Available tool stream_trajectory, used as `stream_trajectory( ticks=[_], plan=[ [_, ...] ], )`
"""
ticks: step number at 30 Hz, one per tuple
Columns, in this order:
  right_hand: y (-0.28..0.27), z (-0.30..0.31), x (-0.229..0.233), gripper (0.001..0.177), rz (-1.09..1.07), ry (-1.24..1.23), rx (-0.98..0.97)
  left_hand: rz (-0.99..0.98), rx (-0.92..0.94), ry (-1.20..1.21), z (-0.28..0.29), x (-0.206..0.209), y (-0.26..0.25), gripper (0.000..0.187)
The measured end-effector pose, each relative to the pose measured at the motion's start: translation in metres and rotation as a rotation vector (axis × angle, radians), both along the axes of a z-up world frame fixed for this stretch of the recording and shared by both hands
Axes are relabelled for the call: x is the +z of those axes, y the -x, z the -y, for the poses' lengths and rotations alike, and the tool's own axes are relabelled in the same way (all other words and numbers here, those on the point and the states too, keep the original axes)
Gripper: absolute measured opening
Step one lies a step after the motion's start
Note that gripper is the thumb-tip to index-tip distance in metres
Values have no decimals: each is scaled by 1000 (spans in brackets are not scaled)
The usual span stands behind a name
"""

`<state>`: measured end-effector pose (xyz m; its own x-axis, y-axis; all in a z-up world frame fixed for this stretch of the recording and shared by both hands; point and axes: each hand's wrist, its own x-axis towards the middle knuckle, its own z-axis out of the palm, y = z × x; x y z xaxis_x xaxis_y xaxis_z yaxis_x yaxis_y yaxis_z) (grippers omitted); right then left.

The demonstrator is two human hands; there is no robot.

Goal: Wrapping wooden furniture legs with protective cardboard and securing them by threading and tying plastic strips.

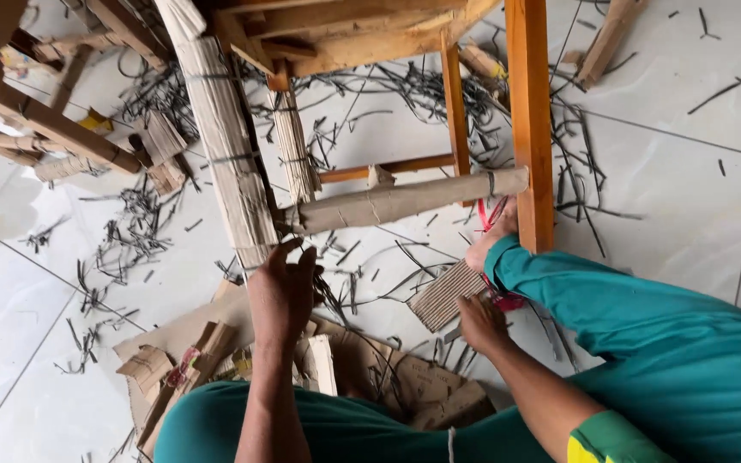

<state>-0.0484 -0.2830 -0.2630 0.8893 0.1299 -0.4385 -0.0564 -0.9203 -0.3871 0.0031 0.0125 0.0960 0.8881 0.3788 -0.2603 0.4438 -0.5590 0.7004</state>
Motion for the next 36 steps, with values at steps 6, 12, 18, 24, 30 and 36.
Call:
stream_trajectory(
  ticks=[6, 12, 18, 24, 30, 36],
  plan=[
    [7, 11, -38, 17, 58, 359, 219, -73, 55, 124, 1, 7, -9, 38],
    [15, -1, -30, 8, 138, 382, 292, -69, -2, 135, -1, 10, -8, 42],
    [14, -16, -27, 18, 277, -135, 305, -61, -23, 139, -3, 7, -4, 47],
    [-10, -50, 39, 15, 206, -343, 96, 19, -32, 246, -4, -12, 5, 54],
    [-21, -61, 60, 27, 160, -517, -15, 449, -47, -23, 13, -35, 18, 34],
    [-30, -64, 63, 23, 69, -922, -250, 371, -65, -442, 21, -44, 18, 47]
  ],
)
